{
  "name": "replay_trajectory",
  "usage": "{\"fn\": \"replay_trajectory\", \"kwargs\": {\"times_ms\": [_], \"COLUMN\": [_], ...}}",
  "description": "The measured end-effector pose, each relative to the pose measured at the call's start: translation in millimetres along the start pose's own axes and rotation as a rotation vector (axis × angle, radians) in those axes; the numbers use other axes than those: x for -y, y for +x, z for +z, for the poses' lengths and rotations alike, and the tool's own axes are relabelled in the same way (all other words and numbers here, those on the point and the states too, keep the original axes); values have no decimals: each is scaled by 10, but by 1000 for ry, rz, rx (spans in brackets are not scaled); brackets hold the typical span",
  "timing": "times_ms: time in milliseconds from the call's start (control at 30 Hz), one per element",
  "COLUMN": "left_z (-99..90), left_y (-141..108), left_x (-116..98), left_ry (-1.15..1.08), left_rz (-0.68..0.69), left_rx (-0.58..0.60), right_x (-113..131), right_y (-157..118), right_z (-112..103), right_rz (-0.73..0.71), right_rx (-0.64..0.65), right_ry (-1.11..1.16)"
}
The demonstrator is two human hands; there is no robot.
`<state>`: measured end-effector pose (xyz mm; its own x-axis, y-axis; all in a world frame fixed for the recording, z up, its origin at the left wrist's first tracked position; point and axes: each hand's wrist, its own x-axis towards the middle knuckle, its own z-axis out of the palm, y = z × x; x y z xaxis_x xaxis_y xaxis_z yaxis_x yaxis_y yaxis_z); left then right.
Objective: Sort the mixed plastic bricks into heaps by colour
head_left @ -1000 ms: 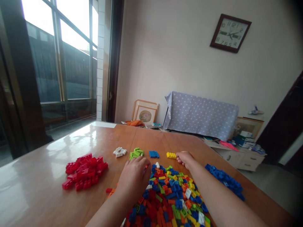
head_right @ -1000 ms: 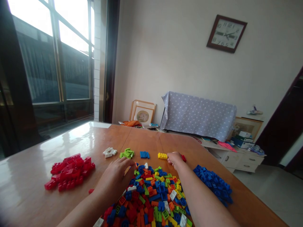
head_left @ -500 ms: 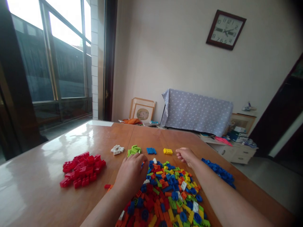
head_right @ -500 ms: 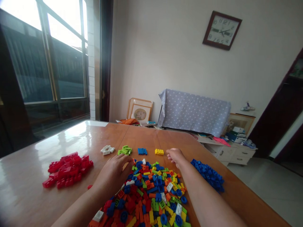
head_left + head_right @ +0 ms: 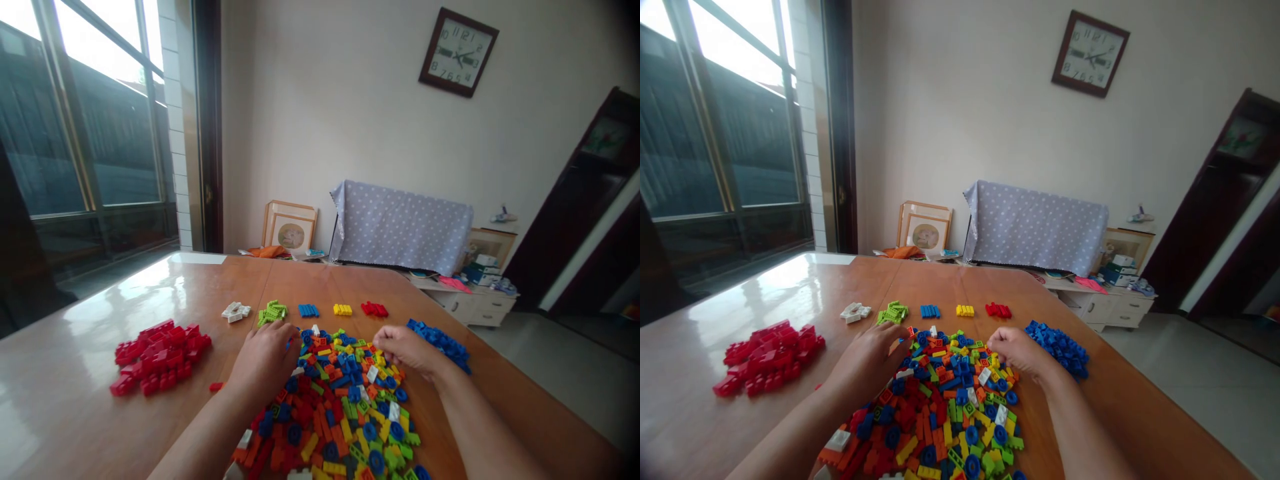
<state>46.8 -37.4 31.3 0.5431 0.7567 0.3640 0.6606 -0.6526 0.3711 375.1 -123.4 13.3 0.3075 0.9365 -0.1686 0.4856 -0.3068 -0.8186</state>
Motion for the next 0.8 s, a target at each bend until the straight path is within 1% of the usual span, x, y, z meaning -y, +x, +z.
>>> {"fn": "replay_trajectory", "kwargs": {"times_ms": [67,133,233,300,367,500,600,700,800], "left_z": [-6,-14,-21,-18,-12,7,22,27,22], "left_y": [-10,-20,-33,-39,-42,-48,-54,-57,-61], "left_x": [-9,-30,-68,-84,-87,-70,-59,-63,-80], "left_ry": [7,12,16,20,29,47,50,49,43], "left_rz": [2,2,20,38,46,52,53,51,45], "left_rx": [18,47,94,121,153,194,220,246,278], "right_x": [10,45,141,214,269,254,145,42,-1], "right_y": [-78,-152,-261,-321,-352,-306,-217,-146,-120], "right_z": [68,139,252,327,389,431,391,328,283], "right_rz": [-58,-132,-223,-262,-291,-331,-341,-319,-294], "right_rx": [124,216,273,261,210,106,80,93,116], "right_ry": [-56,-146,-306,-408,-492,-561,-555,-481,-406]}}
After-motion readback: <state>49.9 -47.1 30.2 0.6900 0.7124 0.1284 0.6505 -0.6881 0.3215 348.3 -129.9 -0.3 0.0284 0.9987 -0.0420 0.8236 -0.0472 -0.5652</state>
